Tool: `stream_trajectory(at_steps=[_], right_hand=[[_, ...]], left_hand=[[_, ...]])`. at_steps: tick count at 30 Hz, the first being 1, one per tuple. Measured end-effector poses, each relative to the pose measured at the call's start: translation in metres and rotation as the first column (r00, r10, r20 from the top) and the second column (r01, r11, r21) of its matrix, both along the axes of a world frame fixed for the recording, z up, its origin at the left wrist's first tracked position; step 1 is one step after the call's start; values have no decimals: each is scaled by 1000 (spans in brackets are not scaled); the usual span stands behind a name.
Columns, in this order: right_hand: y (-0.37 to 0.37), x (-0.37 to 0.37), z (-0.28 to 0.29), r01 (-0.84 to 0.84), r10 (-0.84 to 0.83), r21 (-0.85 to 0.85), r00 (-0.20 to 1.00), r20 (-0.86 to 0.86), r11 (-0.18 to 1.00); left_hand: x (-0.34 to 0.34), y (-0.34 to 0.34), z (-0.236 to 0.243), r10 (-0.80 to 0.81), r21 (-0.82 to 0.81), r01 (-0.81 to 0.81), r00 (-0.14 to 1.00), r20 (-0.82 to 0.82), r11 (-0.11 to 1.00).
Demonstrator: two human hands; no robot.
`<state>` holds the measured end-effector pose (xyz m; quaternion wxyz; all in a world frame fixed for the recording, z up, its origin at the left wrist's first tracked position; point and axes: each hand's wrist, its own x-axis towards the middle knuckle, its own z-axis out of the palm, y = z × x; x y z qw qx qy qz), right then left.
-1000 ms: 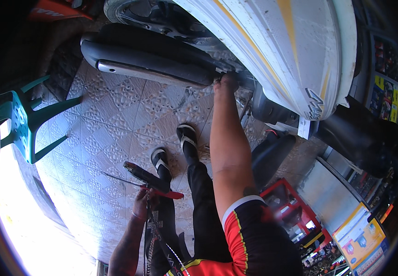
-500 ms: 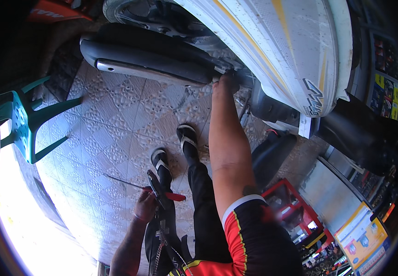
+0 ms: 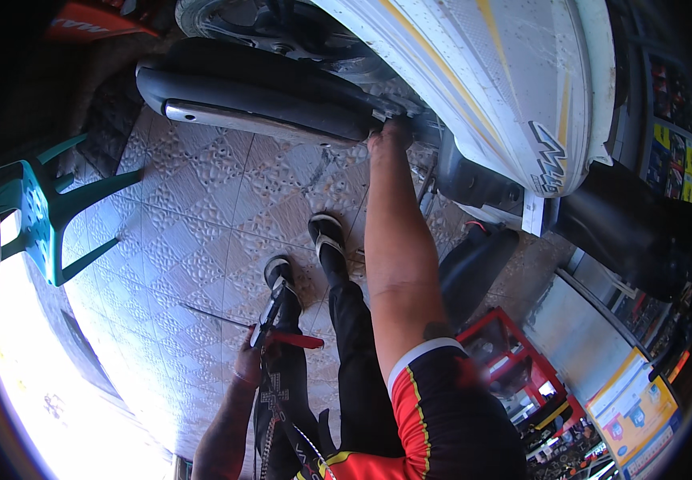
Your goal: The person retrieves a flashlight and approaches a white motorcycle. They illuminate the rear wheel area and use a T-handle wrench to loosen and tighten bolts on the rear axle. The person then uses a screwdriver to adjust components near the rear fender and under the seat. The task involves inspecting and adjusting mechanical parts of the motorcycle.
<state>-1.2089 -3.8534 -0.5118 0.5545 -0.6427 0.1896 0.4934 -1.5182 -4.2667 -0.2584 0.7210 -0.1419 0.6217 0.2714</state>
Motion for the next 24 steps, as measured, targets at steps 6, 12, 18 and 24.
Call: stream_trajectory(at_steps=[6,12,18,24], right_hand=[[-4,11,8,-153,156,33,981,-114,988],[0,21,-20,-69,76,-86,994,80,994],[-1,9,0,-57,54,-102,998,-32,993],[2,11,7,-209,205,-221,978,-40,953]], left_hand=[[1,6,2,-23,-45,23,1000,-2,999],[-5,-5,-11,-46,173,37,998,49,984],[-7,-3,-13,-57,133,55,998,16,990],[-8,-3,-16,-179,226,184,983,-41,957]])
